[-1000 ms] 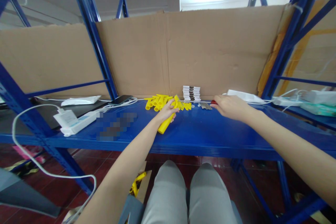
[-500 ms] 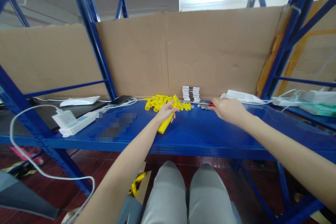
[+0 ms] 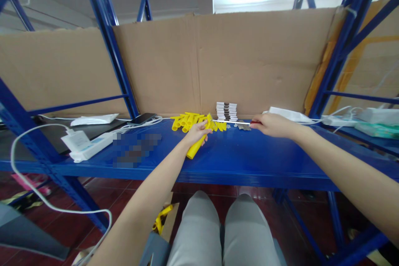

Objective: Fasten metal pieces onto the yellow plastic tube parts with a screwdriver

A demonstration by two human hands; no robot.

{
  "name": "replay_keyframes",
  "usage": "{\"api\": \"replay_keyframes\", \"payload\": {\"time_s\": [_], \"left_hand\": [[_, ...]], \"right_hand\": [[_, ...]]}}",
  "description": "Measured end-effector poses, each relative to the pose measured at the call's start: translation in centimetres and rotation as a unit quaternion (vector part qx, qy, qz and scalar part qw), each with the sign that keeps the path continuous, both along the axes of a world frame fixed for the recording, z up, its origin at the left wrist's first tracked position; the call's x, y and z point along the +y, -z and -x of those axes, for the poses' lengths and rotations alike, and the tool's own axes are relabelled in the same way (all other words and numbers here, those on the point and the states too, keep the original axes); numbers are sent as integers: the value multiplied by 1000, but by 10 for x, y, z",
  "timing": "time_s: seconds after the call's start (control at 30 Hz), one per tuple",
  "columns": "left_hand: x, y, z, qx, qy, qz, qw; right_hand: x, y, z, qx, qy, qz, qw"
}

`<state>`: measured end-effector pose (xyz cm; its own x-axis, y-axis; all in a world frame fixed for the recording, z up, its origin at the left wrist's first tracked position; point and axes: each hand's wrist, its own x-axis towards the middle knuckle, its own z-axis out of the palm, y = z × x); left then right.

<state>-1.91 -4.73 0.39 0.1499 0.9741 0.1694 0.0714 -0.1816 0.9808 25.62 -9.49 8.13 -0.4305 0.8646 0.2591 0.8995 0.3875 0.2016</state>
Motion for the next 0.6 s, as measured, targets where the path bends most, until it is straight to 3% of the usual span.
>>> {"api": "replay_keyframes", "payload": {"time_s": [0.27,0.37,0.6], "left_hand": [[-2,-2,0,26,0,-7,1000],[-1,0,0,25,6,4,1000],[1,-1,3,39,1,-4,999]], "right_hand": [[14,8,-16,123,-76,129,981],[17,18,-18,136,-82,105,982],[19,28,-18,111,-72,-23,991]]}}
